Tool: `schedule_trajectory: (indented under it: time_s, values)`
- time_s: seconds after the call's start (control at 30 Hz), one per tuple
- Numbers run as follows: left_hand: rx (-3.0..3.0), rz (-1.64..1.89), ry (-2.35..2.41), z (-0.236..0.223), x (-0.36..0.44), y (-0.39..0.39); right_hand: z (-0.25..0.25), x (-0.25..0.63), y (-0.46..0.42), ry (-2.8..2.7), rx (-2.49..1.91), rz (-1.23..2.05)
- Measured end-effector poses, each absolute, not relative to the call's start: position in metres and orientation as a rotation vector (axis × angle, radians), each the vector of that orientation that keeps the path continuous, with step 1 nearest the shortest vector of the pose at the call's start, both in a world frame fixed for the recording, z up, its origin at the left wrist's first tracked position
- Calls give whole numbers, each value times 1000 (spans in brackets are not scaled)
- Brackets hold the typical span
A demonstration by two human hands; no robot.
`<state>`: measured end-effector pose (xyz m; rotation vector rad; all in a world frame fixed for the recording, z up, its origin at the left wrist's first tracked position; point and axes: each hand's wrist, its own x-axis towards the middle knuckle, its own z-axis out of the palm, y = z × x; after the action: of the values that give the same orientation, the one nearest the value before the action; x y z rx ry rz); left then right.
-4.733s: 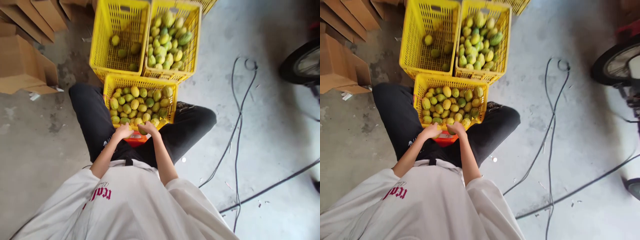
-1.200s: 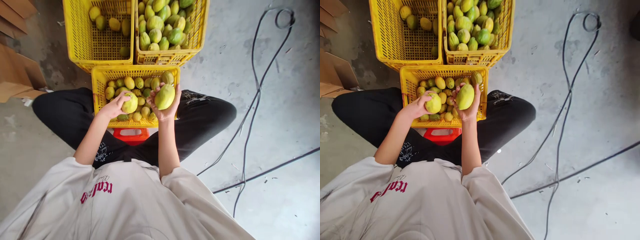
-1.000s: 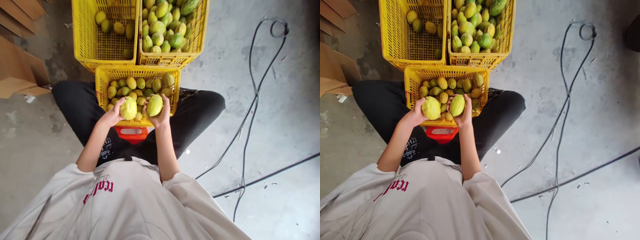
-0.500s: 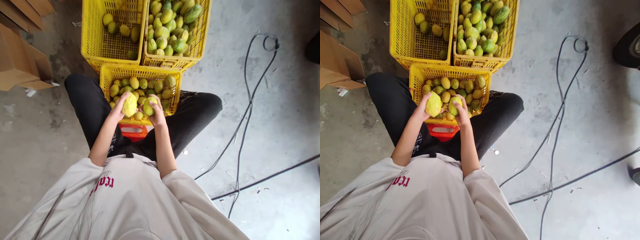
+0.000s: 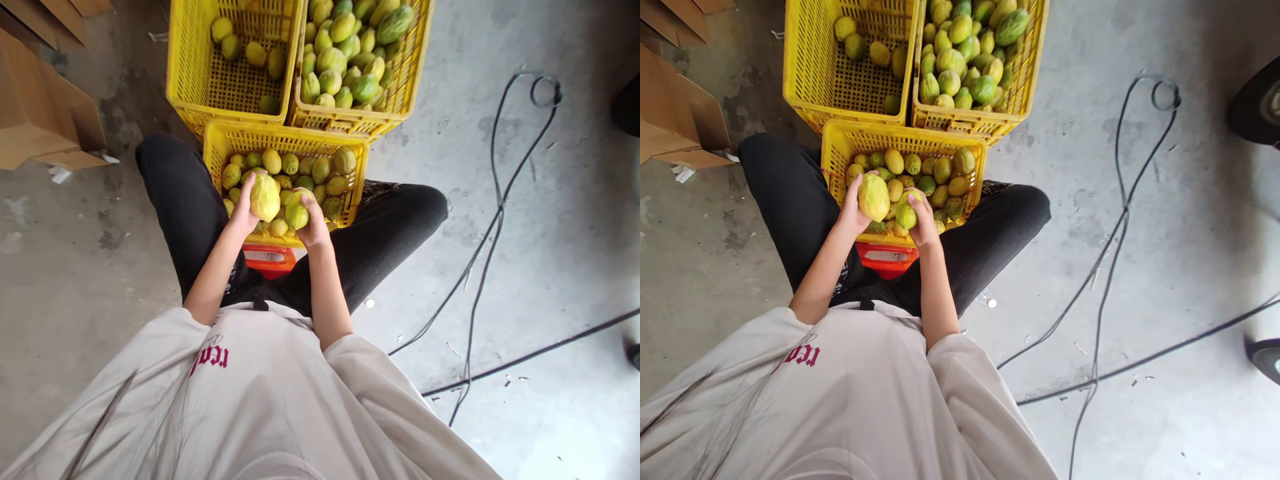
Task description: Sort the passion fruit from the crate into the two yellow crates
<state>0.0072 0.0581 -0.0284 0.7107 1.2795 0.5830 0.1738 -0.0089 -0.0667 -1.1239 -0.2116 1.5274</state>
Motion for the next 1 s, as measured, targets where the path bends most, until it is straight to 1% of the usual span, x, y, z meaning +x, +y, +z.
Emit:
schedule_trajectory:
  time_s: [0.1,0.2,0.27,0.5,0.67,0.77,0.9,1.0]
  values:
    - [598,655,1317,-19,12,54,-67,175,-9,-182,-1167,1531]
    - [563,652,1233,-16,14,50,-68,175,-10,-205,-1234,1494]
    - [576,658,1195,-18,14,50,-69,173,-11,-222,-1240,1484]
    - [672,710,1321,-32,17,50,-64,169,-11,-383,-1236,1427]
    - [660,735,1309,-30,19,52,-66,168,-9,-296,-1303,1398]
    - [614,706,1298,-28,18,55,-67,169,-7,-181,-1263,1431]
    - [514,786,1253,-33,16,57,-62,170,-7,-98,-1160,1553]
    - [506,839,1229,-36,14,55,-55,169,-7,-127,-1129,1573]
